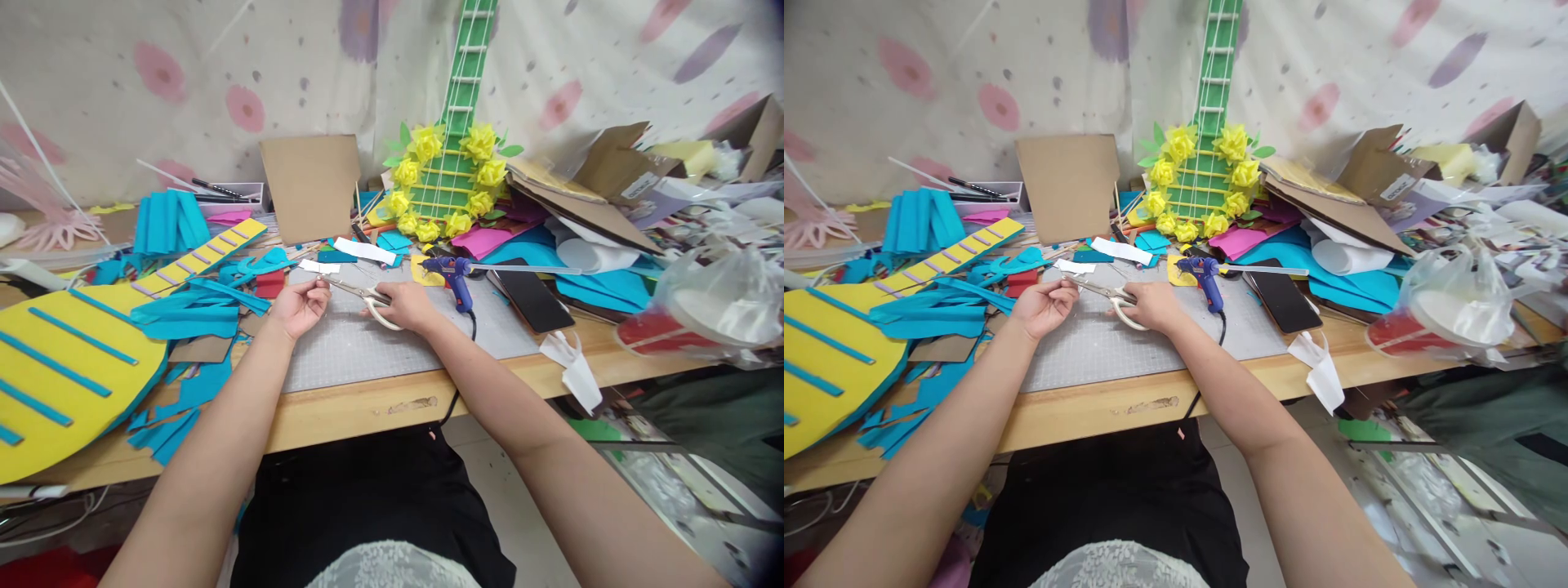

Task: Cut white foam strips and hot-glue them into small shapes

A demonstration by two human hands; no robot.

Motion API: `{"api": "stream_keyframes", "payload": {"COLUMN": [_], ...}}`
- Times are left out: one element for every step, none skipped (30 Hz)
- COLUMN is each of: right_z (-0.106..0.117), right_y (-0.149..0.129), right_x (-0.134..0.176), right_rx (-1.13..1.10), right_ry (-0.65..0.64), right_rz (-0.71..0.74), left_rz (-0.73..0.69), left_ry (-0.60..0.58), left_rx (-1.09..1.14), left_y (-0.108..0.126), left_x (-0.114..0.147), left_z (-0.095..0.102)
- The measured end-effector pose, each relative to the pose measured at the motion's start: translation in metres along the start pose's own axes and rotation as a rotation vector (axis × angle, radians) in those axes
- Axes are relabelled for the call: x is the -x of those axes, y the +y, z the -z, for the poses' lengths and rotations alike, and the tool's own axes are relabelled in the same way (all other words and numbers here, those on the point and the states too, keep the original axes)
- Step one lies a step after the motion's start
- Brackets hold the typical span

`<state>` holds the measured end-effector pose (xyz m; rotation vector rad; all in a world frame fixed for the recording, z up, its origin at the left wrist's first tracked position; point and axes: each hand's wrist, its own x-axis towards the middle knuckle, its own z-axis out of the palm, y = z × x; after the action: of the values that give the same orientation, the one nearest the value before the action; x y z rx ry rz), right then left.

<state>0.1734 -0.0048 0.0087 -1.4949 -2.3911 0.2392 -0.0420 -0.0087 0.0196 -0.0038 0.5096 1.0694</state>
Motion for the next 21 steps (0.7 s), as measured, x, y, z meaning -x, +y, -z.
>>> {"api": "stream_keyframes", "payload": {"right_z": [0.0003, 0.0007, 0.0012, 0.0017, 0.0023, 0.0028, 0.0034, 0.0039, 0.0043, 0.0046, 0.0047, 0.0048, 0.0049, 0.0049, 0.0050, 0.0051, 0.0053, 0.0056, 0.0059, 0.0062, 0.0065], "right_y": [-0.0002, -0.0005, -0.0008, -0.0012, -0.0016, -0.0020, -0.0024, -0.0026, -0.0028, -0.0029, -0.0029, -0.0027, -0.0026, -0.0024, -0.0022, -0.0020, -0.0018, -0.0016, -0.0014, -0.0011, -0.0008], "right_x": [0.0001, 0.0002, 0.0003, 0.0005, 0.0008, 0.0010, 0.0012, 0.0014, 0.0016, 0.0016, 0.0016, 0.0015, 0.0014, 0.0013, 0.0011, 0.0010, 0.0009, 0.0008, 0.0008, 0.0007, 0.0007], "right_rx": [0.007, 0.015, 0.023, 0.031, 0.038, 0.044, 0.049, 0.053, 0.058, 0.062, 0.067, 0.071, 0.077, 0.081, 0.085, 0.089, 0.092, 0.094, 0.096, 0.098, 0.100], "right_ry": [-0.002, -0.003, -0.006, -0.010, -0.014, -0.018, -0.020, -0.022, -0.024, -0.026, -0.029, -0.031, -0.034, -0.036, -0.038, -0.040, -0.040, -0.040, -0.040, -0.040, -0.039], "right_rz": [-0.001, -0.004, -0.007, -0.010, -0.013, -0.014, -0.013, -0.012, -0.011, -0.011, -0.012, -0.012, -0.015, -0.018, -0.018, -0.018, -0.017, -0.016, -0.015, -0.015, -0.015], "left_rz": [0.001, 0.001, 0.002, 0.003, 0.006, 0.009, 0.012, 0.013, 0.013, 0.013, 0.014, 0.016, 0.019, 0.023, 0.025, 0.028, 0.029, 0.030, 0.031, 0.033, 0.036], "left_ry": [0.004, 0.008, 0.013, 0.016, 0.019, 0.022, 0.023, 0.023, 0.024, 0.023, 0.021, 0.020, 0.019, 0.018, 0.017, 0.017, 0.018, 0.018, 0.017, 0.016, 0.014], "left_rx": [0.005, 0.008, 0.010, 0.013, 0.016, 0.020, 0.025, 0.029, 0.034, 0.038, 0.041, 0.044, 0.047, 0.049, 0.051, 0.053, 0.054, 0.055, 0.057, 0.058, 0.060], "left_y": [-0.0003, -0.0006, -0.0008, -0.0011, -0.0013, -0.0014, -0.0015, -0.0015, -0.0015, -0.0015, -0.0014, -0.0014, -0.0014, -0.0014, -0.0014, -0.0015, -0.0016, -0.0018, -0.0020, -0.0021, -0.0023], "left_x": [-0.0001, -0.0001, 0.0000, 0.0002, 0.0004, 0.0006, 0.0008, 0.0010, 0.0010, 0.0011, 0.0010, 0.0008, 0.0006, 0.0003, 0.0000, -0.0002, -0.0005, -0.0006, -0.0007, -0.0006, -0.0004], "left_z": [-0.0002, -0.0006, -0.0010, -0.0014, -0.0018, -0.0021, -0.0023, -0.0024, -0.0023, -0.0022, -0.0021, -0.0018, -0.0016, -0.0012, -0.0009, -0.0006, -0.0003, -0.0001, 0.0000, 0.0000, -0.0001]}}
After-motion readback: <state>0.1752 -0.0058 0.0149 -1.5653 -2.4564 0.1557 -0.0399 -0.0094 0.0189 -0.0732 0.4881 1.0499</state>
